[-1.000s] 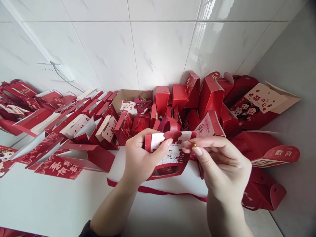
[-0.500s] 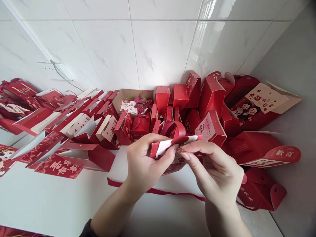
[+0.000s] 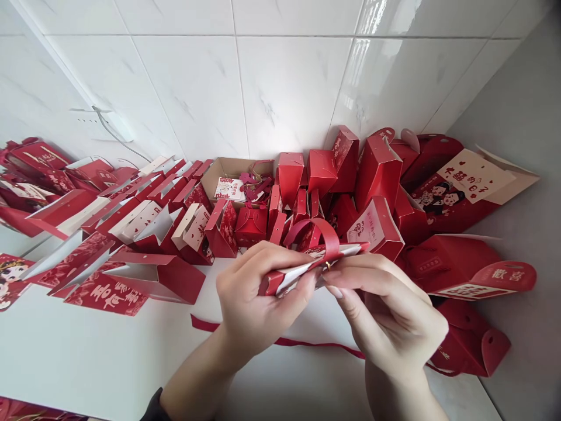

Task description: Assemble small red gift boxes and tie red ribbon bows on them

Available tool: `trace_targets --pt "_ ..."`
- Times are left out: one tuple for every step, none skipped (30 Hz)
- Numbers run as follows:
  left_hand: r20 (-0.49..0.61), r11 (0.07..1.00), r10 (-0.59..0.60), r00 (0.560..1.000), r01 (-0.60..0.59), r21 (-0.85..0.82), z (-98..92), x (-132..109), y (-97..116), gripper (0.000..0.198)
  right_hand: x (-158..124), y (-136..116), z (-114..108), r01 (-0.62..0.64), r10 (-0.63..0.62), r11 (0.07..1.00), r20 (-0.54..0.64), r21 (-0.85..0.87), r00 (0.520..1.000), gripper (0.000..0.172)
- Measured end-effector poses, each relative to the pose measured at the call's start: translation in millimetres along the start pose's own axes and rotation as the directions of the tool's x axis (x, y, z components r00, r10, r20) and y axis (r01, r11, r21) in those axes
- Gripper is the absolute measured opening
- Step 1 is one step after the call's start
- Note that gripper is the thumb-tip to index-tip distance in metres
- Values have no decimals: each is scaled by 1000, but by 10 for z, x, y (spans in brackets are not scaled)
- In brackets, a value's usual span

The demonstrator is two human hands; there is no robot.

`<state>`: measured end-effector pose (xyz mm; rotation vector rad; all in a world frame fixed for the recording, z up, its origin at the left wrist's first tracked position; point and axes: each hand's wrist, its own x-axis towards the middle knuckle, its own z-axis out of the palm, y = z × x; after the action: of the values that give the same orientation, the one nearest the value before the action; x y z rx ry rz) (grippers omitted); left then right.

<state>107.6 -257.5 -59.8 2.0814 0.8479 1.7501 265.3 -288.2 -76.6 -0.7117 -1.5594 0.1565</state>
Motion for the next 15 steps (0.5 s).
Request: trace_targets --pt "-3 1000 19 1000 -19 -3 -5 2 5 21 2 -5 -7 5 -5 1000 4 -6 1000 30" --pt "-6 999 33 999 -33 -6 -8 4 8 21 2 -11 -13 11 -11 1000 10 -12 1000 29" --pt "-7 999 42 999 -42 -8 -11 4 10 21 3 -16 -18 18 -18 1000 15 -19 1000 29" --pt "-9 999 48 999 -48 -10 -13 4 11 22 2 -21 -22 25 -25 999 18 -27 1000 28" --pt "-11 999 53 999 -53 -13 -15 2 11 22 0 -25 -24 32 -31 999 20 -36 999 28" --pt "-9 998 54 998 -54 -16 -16 1 10 22 -3 -27 -25 35 -35 998 17 -45 999 27" --pt "-5 998 57 998 -57 -18 -18 0 9 23 -5 -28 -25 39 -38 998 12 -53 999 27" --pt "-1 998 62 998 -62 -19 -19 -1 8 24 -8 -27 -24 42 -41 997 7 -59 999 26" --pt "2 998 67 998 -67 -17 -20 0 9 24 -9 -25 -24 44 -44 997 1 -62 999 25" --pt "4 997 71 997 -71 -13 -20 2 11 24 -10 -22 -24 48 -48 997 -2 -64 999 25" --pt "5 997 73 997 -73 -8 -21 5 13 23 -9 -19 -24 51 -52 996 -6 -68 999 24" --pt "4 997 74 997 -74 -3 -20 8 17 22 -8 -17 -24 53 -54 996 -8 -73 999 24" --pt "2 997 74 997 -74 1 -19 12 22 21 -5 -16 -25 52 -53 996 -8 -78 999 24" --pt "0 997 74 997 -74 4 -18 16 26 21 -1 -16 -26 48 -49 995 -7 -83 999 24" --pt "-2 997 77 997 -77 3 -16 19 31 21 2 -19 -26 46 -47 995 -3 -85 999 24"
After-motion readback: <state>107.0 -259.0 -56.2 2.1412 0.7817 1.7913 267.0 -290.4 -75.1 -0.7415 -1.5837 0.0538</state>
